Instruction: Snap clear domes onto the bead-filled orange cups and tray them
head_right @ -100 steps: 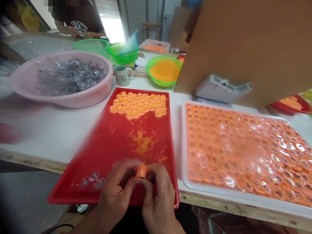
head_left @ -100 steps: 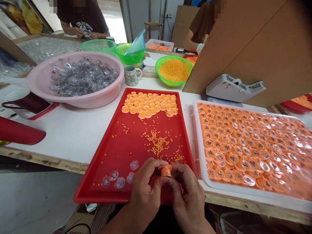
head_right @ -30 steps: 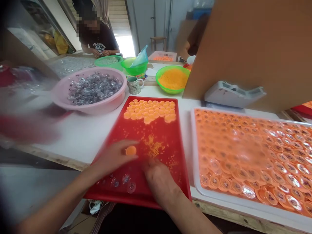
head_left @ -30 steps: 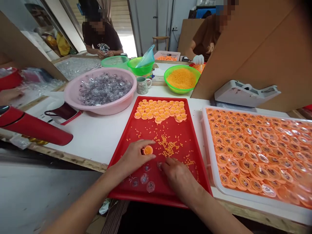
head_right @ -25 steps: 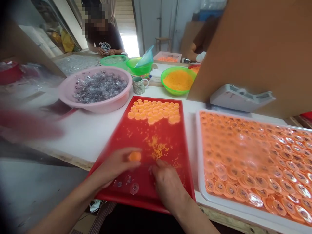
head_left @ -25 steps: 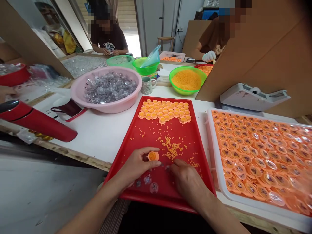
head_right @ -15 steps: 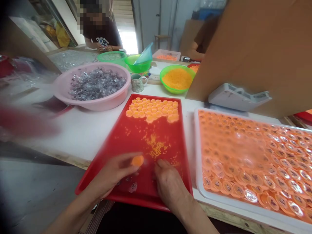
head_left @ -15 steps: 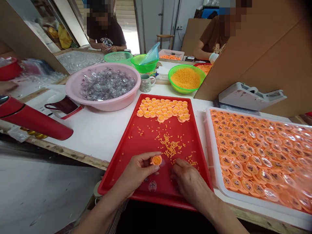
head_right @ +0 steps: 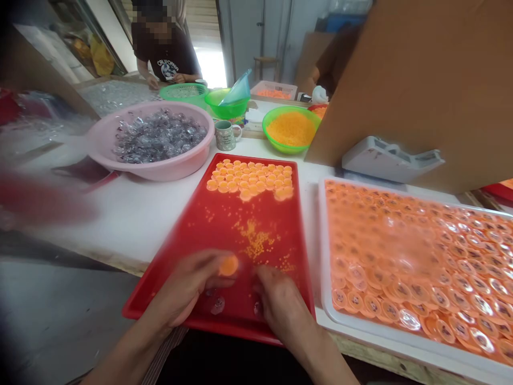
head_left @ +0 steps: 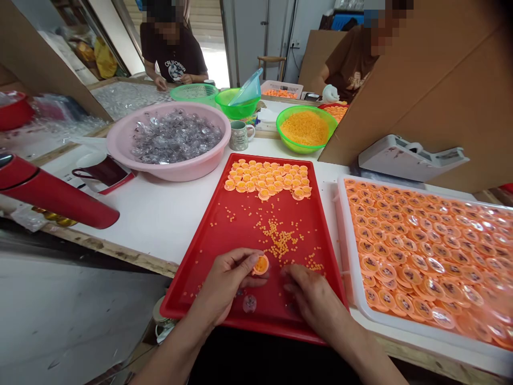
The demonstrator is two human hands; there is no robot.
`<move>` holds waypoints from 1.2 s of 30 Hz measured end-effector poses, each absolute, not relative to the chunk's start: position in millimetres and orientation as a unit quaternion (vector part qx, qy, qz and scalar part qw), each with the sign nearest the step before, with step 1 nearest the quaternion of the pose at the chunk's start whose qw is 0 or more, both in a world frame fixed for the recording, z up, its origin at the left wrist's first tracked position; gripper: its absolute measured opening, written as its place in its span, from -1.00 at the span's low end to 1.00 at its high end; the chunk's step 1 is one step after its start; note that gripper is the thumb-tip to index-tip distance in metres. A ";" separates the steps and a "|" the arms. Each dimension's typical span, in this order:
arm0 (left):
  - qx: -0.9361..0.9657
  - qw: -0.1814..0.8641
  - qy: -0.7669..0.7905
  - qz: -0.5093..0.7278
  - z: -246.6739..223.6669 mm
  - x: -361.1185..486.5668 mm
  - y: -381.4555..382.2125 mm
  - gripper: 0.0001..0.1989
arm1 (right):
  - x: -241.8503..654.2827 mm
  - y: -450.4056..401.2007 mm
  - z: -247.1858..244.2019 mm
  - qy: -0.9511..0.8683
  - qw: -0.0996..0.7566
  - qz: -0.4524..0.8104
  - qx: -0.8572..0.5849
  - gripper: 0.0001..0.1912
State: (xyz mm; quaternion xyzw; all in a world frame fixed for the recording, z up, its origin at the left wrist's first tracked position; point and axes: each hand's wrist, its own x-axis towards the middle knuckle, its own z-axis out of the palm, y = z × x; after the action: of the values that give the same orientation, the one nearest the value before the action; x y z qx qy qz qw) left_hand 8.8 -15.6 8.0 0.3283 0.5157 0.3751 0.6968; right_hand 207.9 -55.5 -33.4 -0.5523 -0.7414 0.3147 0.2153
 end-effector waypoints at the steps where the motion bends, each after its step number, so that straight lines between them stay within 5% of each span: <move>1: 0.319 0.700 0.518 0.374 7.9 8.8 -15.9 -0.73 | 210.3 -56.3 -32.7 -0.728 0.243 0.325 -0.553 -0.75; 18: 0.302 0.690 0.564 0.339 10.4 18.7 -16.6 -0.67 | 221.5 -67.3 -28.6 -0.691 0.178 0.260 -0.651 -0.89; 23: 0.339 0.692 0.551 0.321 12.1 19.2 -17.6 -0.74 | 227.9 -70.4 -26.0 -0.613 0.295 0.347 -0.645 -0.82; 29: 0.320 0.731 0.511 0.318 11.2 23.4 -19.6 -0.80 | 217.9 -64.4 -10.8 -0.354 0.438 0.611 -0.556 -0.68; 36: 0.387 0.690 0.532 0.300 10.9 22.8 -21.6 -0.64 | 214.2 -61.9 -12.9 -0.338 0.473 0.597 -0.553 -0.77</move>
State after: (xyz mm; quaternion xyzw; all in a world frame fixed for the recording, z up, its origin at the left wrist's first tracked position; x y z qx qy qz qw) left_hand 22.8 -21.6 10.9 0.3873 0.5323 0.3000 0.6904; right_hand 214.2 -61.9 -12.9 -0.5528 -0.3376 0.5969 0.4734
